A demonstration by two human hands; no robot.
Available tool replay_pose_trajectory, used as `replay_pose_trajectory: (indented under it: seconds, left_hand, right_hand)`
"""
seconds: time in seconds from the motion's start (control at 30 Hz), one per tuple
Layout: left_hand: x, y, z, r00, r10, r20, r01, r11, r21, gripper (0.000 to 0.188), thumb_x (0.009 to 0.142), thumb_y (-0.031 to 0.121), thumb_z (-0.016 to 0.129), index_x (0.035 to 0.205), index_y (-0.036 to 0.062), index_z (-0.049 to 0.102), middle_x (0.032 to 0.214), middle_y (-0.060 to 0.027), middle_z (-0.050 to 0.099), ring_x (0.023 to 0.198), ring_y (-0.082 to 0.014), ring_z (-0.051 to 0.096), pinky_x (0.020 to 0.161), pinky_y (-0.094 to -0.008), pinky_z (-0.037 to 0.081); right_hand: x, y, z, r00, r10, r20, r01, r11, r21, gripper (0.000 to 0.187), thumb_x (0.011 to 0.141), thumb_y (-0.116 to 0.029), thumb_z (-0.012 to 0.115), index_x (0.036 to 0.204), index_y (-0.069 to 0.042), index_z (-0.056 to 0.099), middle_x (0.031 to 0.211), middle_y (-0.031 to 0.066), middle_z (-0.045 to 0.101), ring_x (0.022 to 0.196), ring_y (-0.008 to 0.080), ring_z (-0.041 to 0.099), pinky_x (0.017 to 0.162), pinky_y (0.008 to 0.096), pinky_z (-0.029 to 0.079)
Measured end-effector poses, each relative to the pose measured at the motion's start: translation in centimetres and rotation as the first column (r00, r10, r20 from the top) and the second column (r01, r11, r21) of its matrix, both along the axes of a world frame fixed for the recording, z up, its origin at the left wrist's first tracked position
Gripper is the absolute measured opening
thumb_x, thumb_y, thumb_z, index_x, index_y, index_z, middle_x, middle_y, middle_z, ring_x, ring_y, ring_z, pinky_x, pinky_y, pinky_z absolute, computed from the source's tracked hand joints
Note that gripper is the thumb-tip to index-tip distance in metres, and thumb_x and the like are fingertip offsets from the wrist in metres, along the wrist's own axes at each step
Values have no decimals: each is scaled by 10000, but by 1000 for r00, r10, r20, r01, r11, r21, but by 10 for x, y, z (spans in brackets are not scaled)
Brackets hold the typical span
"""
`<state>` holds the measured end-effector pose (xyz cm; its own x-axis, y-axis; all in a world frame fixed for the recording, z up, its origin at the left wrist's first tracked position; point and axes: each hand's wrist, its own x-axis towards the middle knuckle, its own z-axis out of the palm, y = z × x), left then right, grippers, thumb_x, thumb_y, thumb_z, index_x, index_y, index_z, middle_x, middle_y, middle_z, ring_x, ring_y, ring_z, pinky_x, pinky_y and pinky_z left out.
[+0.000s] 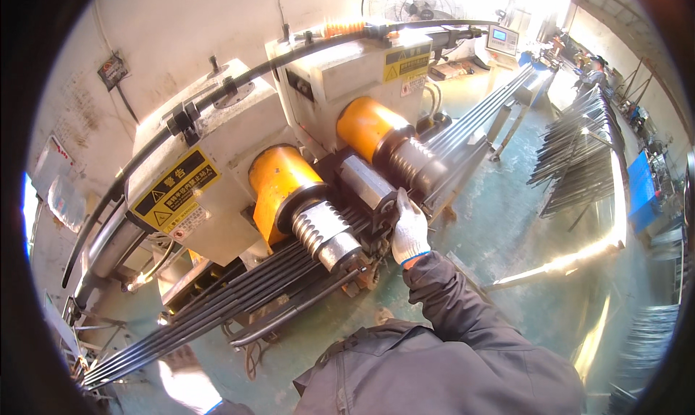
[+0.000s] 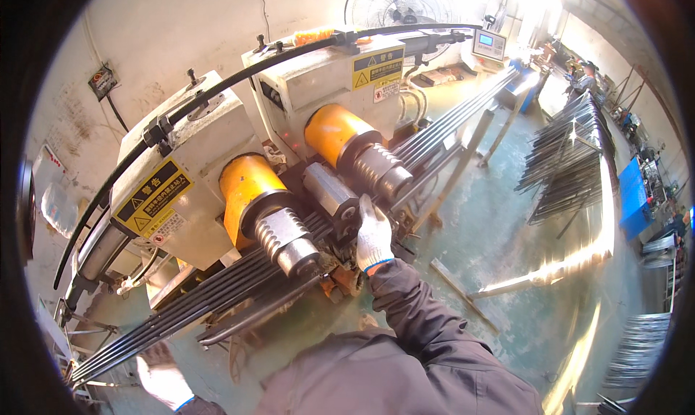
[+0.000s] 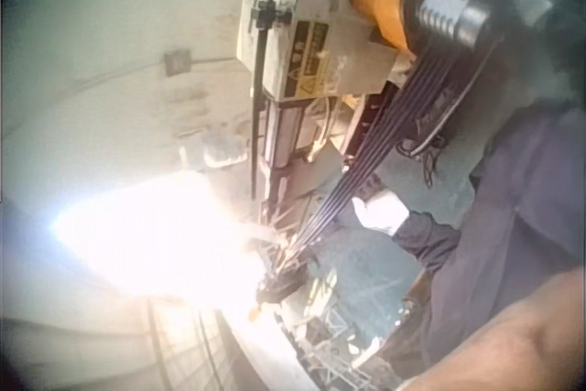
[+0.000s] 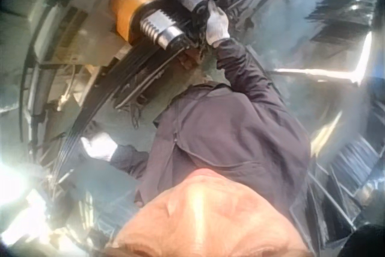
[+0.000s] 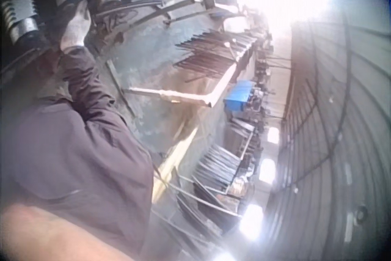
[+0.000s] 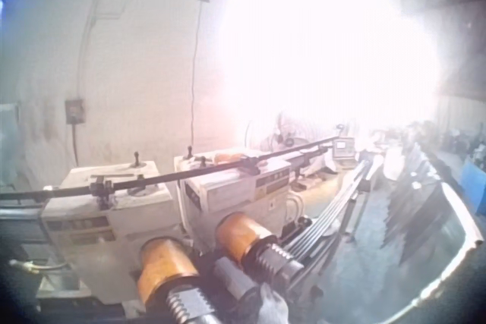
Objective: The person repeatedly picks up bundles of long metal rods from a floor rack and feeds them into a machine with rotating rollers. The rods are processed and then placed into a vertical rack. The person wears gloves and continues the cycle throughout the clip.
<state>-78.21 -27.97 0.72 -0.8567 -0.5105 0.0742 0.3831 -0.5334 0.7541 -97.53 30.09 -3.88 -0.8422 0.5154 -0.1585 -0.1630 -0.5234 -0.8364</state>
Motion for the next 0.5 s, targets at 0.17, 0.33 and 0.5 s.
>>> replay_pose_trajectory:
  seconds: [0.17, 0.33, 0.5]
  left_hand:
    - [-19, 20, 129, 948, 315, 49, -314, 949, -25, 708, 1229, 545, 538, 1763, 86, 464, 1761, -197, 532, 1587, -298, 519, 1362, -513, 351]
    - [-76, 83, 210, 922, 382, -69, -384, 870, -311, 663, 1259, 480, 513, 1737, 21, 494, 1692, -173, 592, 1532, -293, 597, 1366, -477, 411]
    - [-126, 161, 246, 961, 235, -145, -276, 814, -510, 512, 1214, 334, 626, 1630, 36, 643, 1438, -142, 778, 1169, -238, 780, 1040, -390, 670]
  right_hand:
    - [-1, 4, 14, 997, -21, 68, 16, 997, 73, 408, 1193, -380, 677, 1281, -7, 816, 1084, 62, 812, 980, 150, 739, 900, 320, 568]
    - [-17, 16, 13, 997, 62, 42, -62, 998, -9, 380, 1136, -305, 747, 1353, 1, 804, 1167, 75, 800, 1013, 176, 747, 851, 330, 582]
    - [-30, 31, 12, 980, 198, -36, -197, 980, 31, 382, 1120, -277, 753, 1410, -33, 799, 1104, 80, 824, 825, 204, 787, 660, 328, 591]
